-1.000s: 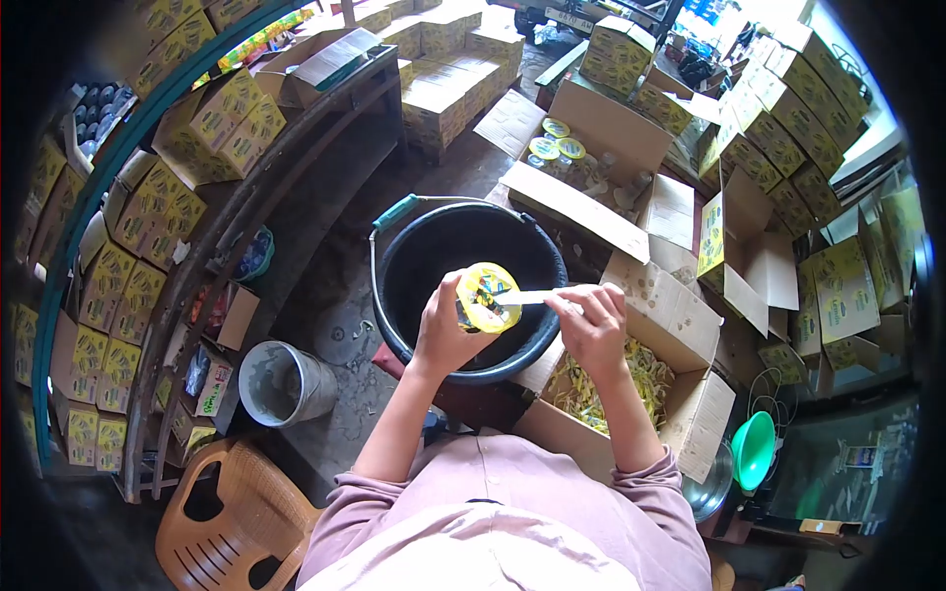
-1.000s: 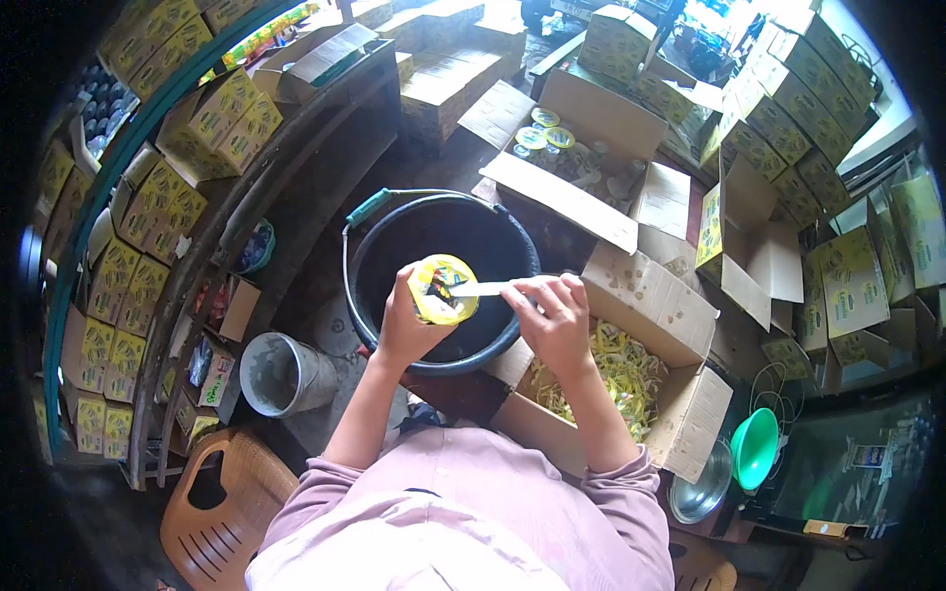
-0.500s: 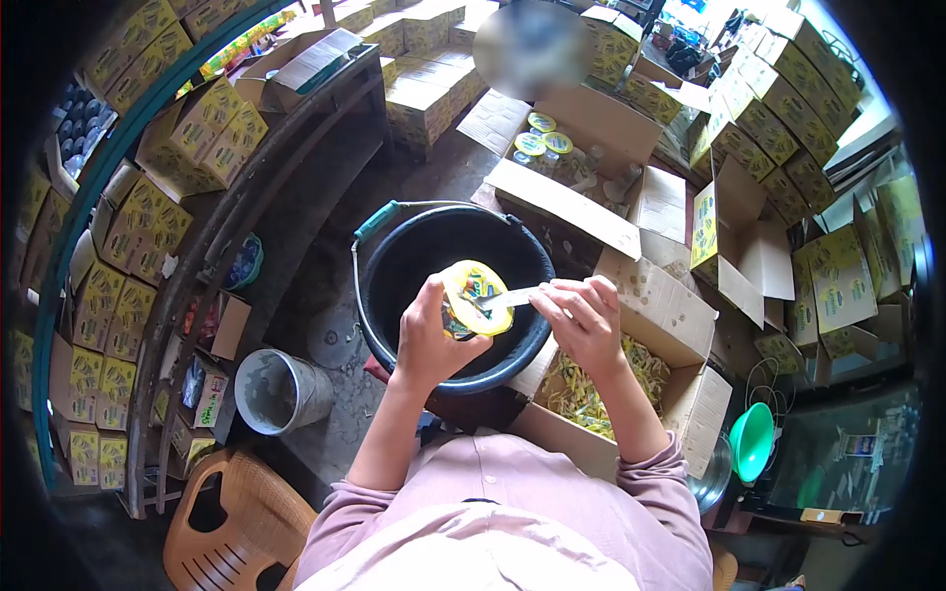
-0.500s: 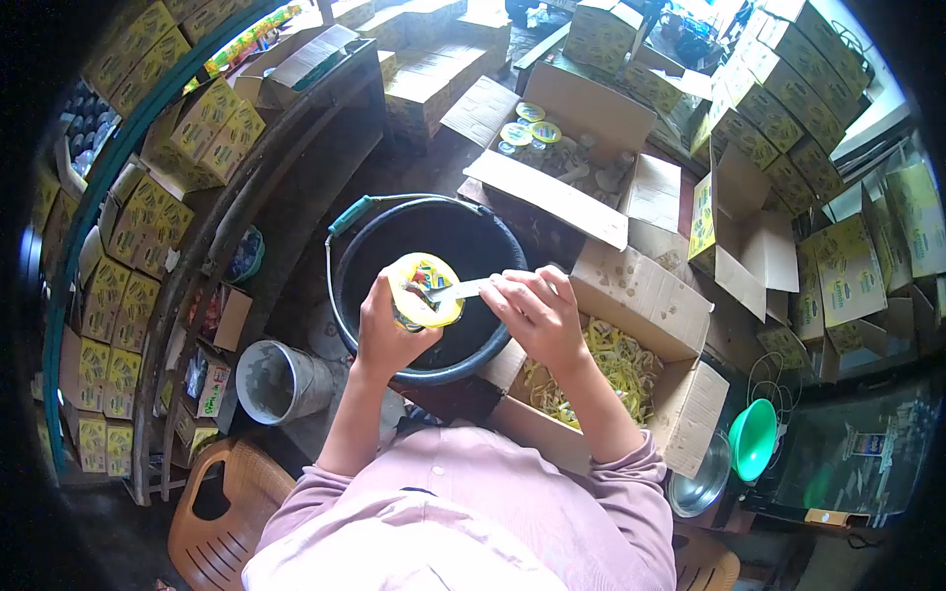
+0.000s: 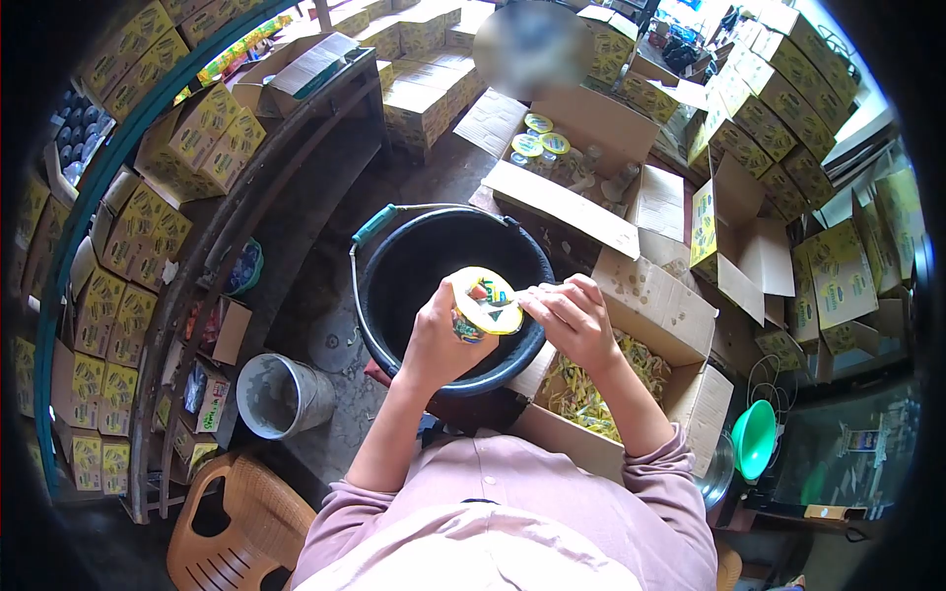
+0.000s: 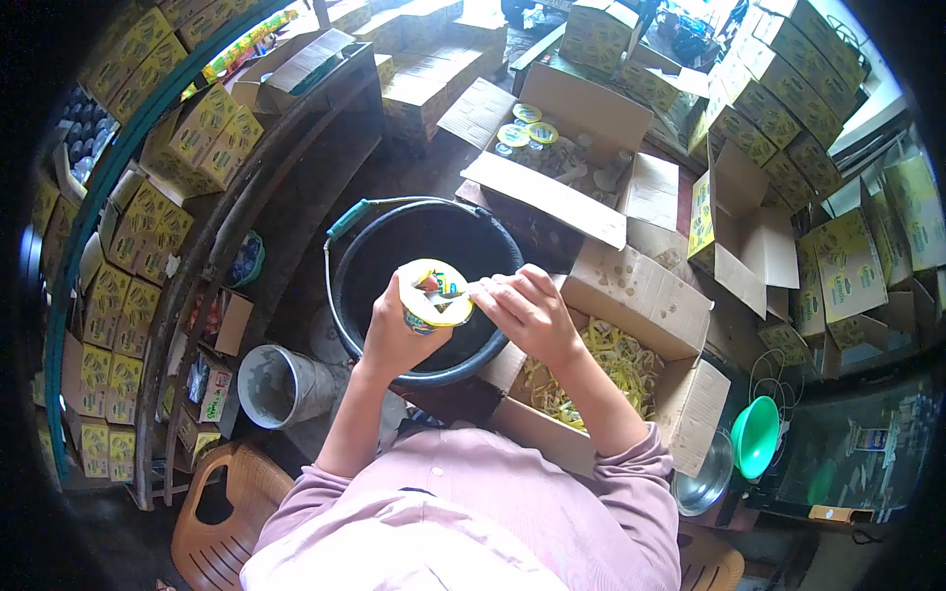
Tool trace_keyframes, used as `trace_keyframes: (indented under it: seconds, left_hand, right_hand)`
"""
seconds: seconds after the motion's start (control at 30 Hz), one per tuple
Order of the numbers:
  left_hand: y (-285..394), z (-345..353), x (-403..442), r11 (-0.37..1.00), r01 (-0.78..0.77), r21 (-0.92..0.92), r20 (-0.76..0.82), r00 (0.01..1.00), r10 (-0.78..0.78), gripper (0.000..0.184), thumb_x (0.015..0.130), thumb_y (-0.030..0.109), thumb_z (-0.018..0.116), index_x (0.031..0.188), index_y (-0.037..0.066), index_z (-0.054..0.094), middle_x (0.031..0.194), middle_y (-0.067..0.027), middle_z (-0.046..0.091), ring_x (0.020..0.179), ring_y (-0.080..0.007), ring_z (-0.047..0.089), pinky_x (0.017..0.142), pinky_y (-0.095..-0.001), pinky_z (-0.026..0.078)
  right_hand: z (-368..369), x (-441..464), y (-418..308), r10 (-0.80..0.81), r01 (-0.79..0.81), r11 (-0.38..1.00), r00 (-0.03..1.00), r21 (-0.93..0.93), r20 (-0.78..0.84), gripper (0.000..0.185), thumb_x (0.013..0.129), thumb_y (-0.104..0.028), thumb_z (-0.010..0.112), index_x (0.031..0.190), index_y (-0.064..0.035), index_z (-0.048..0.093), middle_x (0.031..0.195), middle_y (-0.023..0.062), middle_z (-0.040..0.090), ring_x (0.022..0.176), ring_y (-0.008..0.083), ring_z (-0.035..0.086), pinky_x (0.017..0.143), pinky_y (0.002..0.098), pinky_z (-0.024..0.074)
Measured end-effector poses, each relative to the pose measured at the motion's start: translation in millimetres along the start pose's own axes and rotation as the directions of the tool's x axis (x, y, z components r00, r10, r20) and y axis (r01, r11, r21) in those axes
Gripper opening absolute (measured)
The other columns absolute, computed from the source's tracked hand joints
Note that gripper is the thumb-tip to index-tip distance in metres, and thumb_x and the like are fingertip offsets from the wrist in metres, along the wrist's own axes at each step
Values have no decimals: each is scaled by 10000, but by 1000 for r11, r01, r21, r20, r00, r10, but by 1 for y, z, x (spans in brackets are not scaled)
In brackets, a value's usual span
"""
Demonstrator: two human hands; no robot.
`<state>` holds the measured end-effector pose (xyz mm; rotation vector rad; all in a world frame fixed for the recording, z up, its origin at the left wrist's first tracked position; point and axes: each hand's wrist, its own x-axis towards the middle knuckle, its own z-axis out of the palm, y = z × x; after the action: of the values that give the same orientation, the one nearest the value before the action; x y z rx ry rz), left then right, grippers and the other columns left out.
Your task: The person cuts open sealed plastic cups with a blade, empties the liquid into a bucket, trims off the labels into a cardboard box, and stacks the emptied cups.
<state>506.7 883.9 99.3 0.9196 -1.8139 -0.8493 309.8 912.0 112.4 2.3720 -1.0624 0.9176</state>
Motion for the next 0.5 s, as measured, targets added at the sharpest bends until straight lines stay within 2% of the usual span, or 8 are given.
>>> trace_keyframes:
  seconds: [0.17, 0.27, 0.37, 0.5]
  left_hand:
    - [0, -1, 1, 996, 26, -80, 57, 998, -22, 466, 624, 85, 725, 1013, -15, 488, 904, -124, 616, 839, -198, 629, 721, -291, 496]
    - [4, 1, 3, 994, -7, -109, 60, 998, 14, 446, 632, 103, 725, 984, -30, 486, 893, -172, 615, 817, -269, 638, 701, -304, 505]
    - [7, -3, 1, 979, 73, -191, 151, 988, -44, 466, 631, 90, 711, 1020, -35, 488, 897, -140, 617, 831, -199, 629, 733, -279, 491]
    - [-3, -5, 0, 947, 181, -266, 275, 956, -106, 474, 618, 75, 699, 1036, -35, 505, 899, -105, 613, 833, -142, 602, 756, -258, 474]
  right_hand:
    - [0, 2, -1, -7, 7, 1000, 1000, 29, -3, 268, 720, -59, 600, 987, -47, 607, 832, 19, 598, 761, 136, 582, 787, 312, 439]
    - [4, 3, -5, 91, -88, 994, 995, 66, -44, 355, 725, -16, 599, 1079, -19, 565, 794, 16, 594, 726, 129, 580, 774, 294, 445]
    - [10, -2, -1, 97, -90, 992, 992, 88, -80, 436, 722, 18, 599, 1150, 6, 515, 762, 19, 588, 692, 128, 574, 765, 287, 448]
    - [10, -4, 1, 90, -84, 992, 994, 91, -68, 444, 722, 31, 597, 1156, 6, 508, 757, 24, 584, 685, 130, 570, 766, 290, 448]
